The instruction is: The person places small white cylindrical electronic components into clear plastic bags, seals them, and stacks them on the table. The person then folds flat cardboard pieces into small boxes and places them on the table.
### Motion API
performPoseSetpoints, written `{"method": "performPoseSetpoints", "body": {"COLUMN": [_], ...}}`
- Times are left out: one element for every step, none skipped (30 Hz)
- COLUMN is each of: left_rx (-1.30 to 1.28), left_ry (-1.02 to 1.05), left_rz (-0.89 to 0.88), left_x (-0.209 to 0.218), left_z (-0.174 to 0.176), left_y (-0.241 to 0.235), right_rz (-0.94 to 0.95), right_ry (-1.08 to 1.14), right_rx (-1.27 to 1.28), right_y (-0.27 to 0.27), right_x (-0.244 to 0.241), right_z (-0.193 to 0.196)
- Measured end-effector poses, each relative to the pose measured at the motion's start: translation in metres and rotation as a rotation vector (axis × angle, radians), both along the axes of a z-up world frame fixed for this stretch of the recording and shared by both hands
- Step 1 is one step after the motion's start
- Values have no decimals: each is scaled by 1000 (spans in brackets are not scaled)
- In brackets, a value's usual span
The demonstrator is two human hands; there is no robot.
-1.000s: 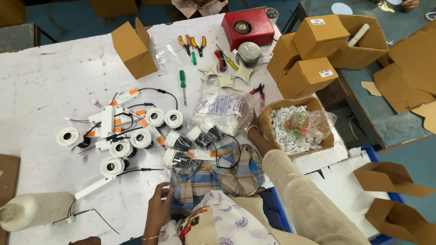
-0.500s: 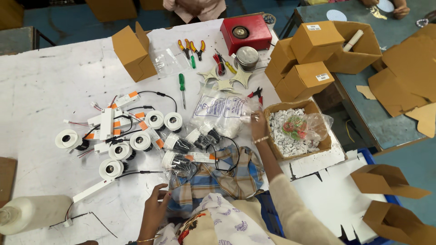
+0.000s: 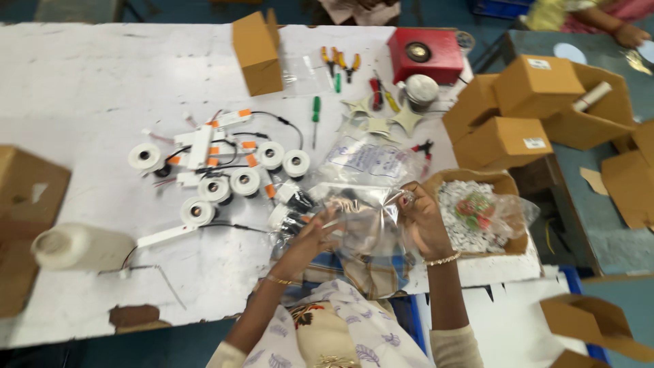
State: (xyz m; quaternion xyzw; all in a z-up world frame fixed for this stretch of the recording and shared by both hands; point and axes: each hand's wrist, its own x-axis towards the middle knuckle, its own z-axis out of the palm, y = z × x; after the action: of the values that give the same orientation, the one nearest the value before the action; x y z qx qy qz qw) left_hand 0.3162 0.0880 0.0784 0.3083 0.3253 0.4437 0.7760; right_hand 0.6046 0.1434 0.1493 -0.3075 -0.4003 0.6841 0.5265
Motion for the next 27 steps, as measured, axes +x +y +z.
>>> {"method": "performPoseSetpoints", "body": {"left_rx": [29,63,98,98,97,96,83,67,49,52,55,59,68,77,85,90,94,99,66,31,-5,104,216,332,422,514,597], "left_ry": [-66,-131,-196,-192,-187,-180,-72,37,145,214,282,348,336,326,317,334,351,368,414,462,509,537,565,591,681,772,900], "left_rz": [-26,-52,-77,-6,64,132,191,248,303,340,376,412,431,450,469,498,526,553,591,624,657,753,845,933,1009,1081,1097], "left_x": [0,-1,-5,-9,-11,-16,-21,-26,-30,-34,-38,-41,-45,-48,-53,-59,-66,-73,-82,-95,-108,-122,-138,-152,-166,-182,-198], "left_z": [6,10,14,17,20,22,23,25,27,28,29,29,28,26,24,22,21,19,18,19,21,24,29,34,40,45,50], "left_y": [2,3,2,-1,-4,-7,-8,-9,-11,-13,-14,-15,-16,-18,-20,-21,-22,-25,-29,-32,-35,-39,-43,-46,-54,-66,-75], "right_rz": [33,66,99,102,106,108,102,94,85,159,232,304,288,272,255,205,155,103,59,11,-37,-51,-65,-82,-83,-86,-89], "right_ry": [37,73,109,70,31,-7,-80,-152,-225,-268,-311,-358,-344,-330,-315,-371,-427,-483,-473,-462,-450,-450,-451,-452,-454,-456,-457], "right_rx": [-12,-24,-36,-48,-60,-70,-119,-169,-216,-242,-267,-289,-286,-284,-282,-249,-215,-180,-138,-100,-61,-78,-96,-113,-118,-123,-128], "right_y": [0,0,0,1,2,4,5,5,5,7,8,9,9,8,7,7,6,6,8,11,13,14,15,17,18,19,20], "right_x": [-8,-15,-23,-29,-34,-40,-45,-49,-54,-59,-63,-66,-72,-78,-82,-83,-84,-85,-84,-83,-82,-82,-81,-81,-84,-85,-89], "right_z": [1,1,2,4,7,9,11,12,11,8,4,-1,-10,-21,-32,-40,-47,-53,-57,-58,-58,-57,-54,-50,-47,-43,-40]}}
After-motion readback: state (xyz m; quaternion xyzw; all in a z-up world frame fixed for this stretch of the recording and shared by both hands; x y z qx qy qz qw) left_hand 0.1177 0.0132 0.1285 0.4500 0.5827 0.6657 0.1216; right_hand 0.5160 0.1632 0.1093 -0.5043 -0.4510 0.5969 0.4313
